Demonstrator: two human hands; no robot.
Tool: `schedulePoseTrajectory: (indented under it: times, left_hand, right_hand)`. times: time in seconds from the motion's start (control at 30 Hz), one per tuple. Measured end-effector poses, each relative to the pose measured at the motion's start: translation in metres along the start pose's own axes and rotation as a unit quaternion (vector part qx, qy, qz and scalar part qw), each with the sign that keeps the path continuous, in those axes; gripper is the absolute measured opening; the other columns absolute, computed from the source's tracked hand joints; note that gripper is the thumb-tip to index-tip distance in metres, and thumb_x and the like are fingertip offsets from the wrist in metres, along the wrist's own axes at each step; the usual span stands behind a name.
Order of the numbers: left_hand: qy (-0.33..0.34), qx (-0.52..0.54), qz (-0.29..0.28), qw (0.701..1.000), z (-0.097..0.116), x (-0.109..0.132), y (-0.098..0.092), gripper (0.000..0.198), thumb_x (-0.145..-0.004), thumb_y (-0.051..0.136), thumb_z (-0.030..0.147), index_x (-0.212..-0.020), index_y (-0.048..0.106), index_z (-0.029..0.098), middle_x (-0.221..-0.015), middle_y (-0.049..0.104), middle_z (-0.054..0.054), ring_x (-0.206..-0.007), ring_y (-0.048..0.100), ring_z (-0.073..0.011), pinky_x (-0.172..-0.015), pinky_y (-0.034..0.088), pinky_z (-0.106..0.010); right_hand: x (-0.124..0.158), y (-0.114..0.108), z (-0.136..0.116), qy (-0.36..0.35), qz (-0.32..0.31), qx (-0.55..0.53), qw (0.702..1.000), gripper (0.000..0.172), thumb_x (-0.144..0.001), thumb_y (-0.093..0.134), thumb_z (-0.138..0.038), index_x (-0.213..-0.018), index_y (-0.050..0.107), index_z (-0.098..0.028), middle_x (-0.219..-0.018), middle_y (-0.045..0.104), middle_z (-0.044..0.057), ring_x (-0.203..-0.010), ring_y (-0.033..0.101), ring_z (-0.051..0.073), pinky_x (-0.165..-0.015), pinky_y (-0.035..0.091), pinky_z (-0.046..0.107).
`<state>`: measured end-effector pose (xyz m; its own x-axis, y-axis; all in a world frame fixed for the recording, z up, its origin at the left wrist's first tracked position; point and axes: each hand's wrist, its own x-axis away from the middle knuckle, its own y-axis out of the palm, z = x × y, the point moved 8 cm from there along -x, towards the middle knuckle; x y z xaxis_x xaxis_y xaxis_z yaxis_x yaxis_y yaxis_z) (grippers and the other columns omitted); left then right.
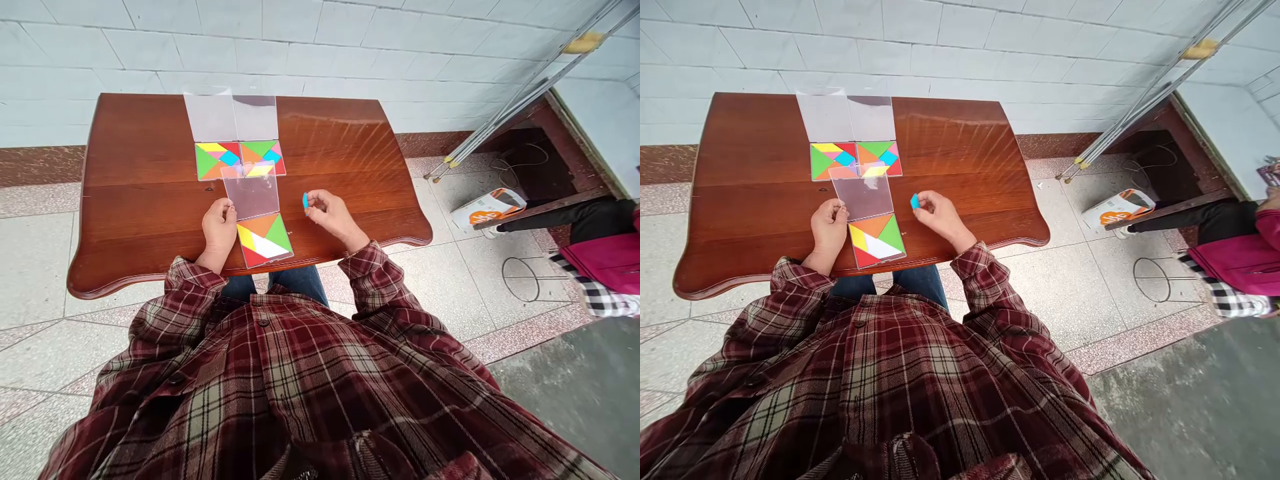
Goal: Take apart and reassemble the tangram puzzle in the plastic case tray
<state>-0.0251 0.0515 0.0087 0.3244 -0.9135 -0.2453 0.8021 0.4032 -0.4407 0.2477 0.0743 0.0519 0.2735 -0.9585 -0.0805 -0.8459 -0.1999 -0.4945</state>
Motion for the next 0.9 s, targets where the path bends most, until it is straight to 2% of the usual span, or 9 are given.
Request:
schedulePoseTrajectory:
  times: [0.07, 0.17, 0.3, 0.43, 0.6, 0.9]
  left_hand:
    - [0.001, 0.006, 0.0, 1.0, 0.0, 0.0, 0.001, 0.012, -0.08, 0.05, 0.023, -0.088, 0.059, 0.019, -0.078, 0.062, 0.0, -0.074, 0.059, -0.0128, -0.075, 0.048, -0.027]
    - [0.002, 0.012, 0.006, 1.0, 0.0, 0.0, 0.0, 0.012, -0.08, 0.05, 0.023, -0.088, 0.058, 0.019, -0.079, 0.062, 0.0, -0.073, 0.059, -0.0124, -0.074, 0.048, -0.027]
    - [0.006, 0.008, 0.018, 1.0, 0.002, 0.001, -0.001, 0.011, -0.08, 0.051, 0.023, -0.087, 0.058, 0.019, -0.077, 0.061, 0.0, -0.071, 0.058, -0.012, -0.073, 0.048, -0.026]
    - [0.009, 0.011, 0.028, 1.0, 0.004, 0.002, -0.003, 0.01, -0.08, 0.051, 0.024, -0.087, 0.058, 0.019, -0.075, 0.06, 0.001, -0.069, 0.056, -0.0112, -0.071, 0.047, -0.025]
    - [0.004, 0.01, 0.024, 1.0, 0.007, 0.004, -0.002, 0.009, -0.082, 0.051, 0.024, -0.085, 0.058, 0.018, -0.074, 0.059, 0.001, -0.069, 0.056, -0.0114, -0.071, 0.048, -0.026]
    - [0.004, 0.02, 0.02, 1.0, 0.004, 0.003, -0.001, 0.013, -0.084, 0.054, 0.03, -0.087, 0.059, 0.018, -0.076, 0.059, 0.0, -0.073, 0.059, -0.0127, -0.08, 0.051, -0.03]
  right_hand:
    - [0.018, 0.025, -0.022, -0.031, -0.065, 0.088, 0.994, 0.026, -0.073, 0.059, -0.029, -0.096, 0.06, -0.016, -0.091, 0.063, 0.004, -0.083, 0.056, 0.016, -0.078, 0.045, 0.029]
    - [0.047, 0.064, -0.044, -0.037, -0.146, 0.232, 0.961, 0.031, -0.077, 0.058, -0.026, -0.106, 0.06, -0.015, -0.104, 0.063, 0.009, -0.091, 0.059, 0.02, -0.081, 0.046, 0.031]
    - [0.063, 0.09, -0.055, -0.014, -0.183, 0.359, 0.915, 0.036, -0.085, 0.052, -0.028, -0.118, 0.056, -0.013, -0.114, 0.06, 0.015, -0.095, 0.061, 0.025, -0.075, 0.048, 0.033]
    - [0.061, 0.095, -0.056, -0.001, -0.191, 0.407, 0.893, 0.035, -0.088, 0.05, -0.03, -0.119, 0.053, -0.013, -0.116, 0.059, 0.017, -0.095, 0.062, 0.027, -0.07, 0.049, 0.034]
    - [0.065, 0.096, -0.057, 0.004, -0.197, 0.428, 0.882, 0.03, -0.092, 0.048, -0.032, -0.114, 0.056, -0.014, -0.113, 0.059, 0.017, -0.09, 0.064, 0.026, -0.069, 0.048, 0.033]
    - [0.062, 0.091, -0.046, 0.005, -0.203, 0.372, 0.906, 0.036, -0.092, 0.055, -0.036, -0.121, 0.057, -0.015, -0.119, 0.057, 0.014, -0.1, 0.061, 0.025, -0.074, 0.047, 0.031]
